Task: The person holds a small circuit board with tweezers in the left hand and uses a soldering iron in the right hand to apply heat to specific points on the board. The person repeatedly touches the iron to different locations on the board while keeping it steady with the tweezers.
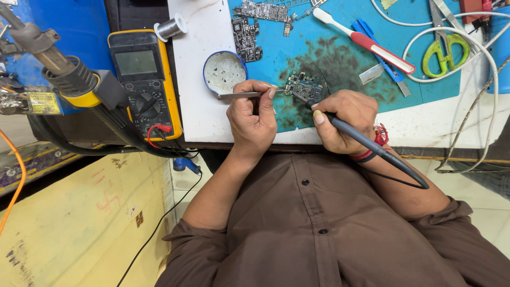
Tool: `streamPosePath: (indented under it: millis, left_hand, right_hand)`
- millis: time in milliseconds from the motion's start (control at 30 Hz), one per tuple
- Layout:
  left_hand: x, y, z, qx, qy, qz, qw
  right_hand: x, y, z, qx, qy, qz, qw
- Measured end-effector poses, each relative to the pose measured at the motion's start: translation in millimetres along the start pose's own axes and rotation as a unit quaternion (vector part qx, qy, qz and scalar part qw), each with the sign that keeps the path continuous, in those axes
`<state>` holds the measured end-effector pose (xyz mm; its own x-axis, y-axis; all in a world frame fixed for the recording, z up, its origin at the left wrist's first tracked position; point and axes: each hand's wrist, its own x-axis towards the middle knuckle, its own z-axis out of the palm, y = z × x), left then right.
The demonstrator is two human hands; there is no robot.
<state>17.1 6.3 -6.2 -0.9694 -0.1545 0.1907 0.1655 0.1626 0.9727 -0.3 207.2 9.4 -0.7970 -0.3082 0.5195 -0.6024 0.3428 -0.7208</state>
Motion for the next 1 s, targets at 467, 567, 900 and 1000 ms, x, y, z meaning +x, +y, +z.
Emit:
streamPosePath:
  millis: [467,567,900,1000]
  left_hand:
    - [-0.3,-0.9,0.5,0.002,0.006,-0.003,1.0]
    - [0.1,-1.4,0.5,0.002,0.006,-0.002,1.0]
    - [-0.2,-0.7,0.7,0.0,0.003,0.005,1.0]
    - [0.0,-0.5,0.5,-0.005,0.003,0.001,1.0]
  right_hand:
    - [1.6,-0.2,-0.9,0.001,-0.001,0.0,1.0]
    - [1.8,-0.2,-1.2,-0.001,-0.001,0.002,1.0]
    - [2.3,-2.0,-2.4,-0.002,0.002,0.008,1.0]
    - [2.1,-1.7,-1.6,-0.003,0.002,0.01,1.0]
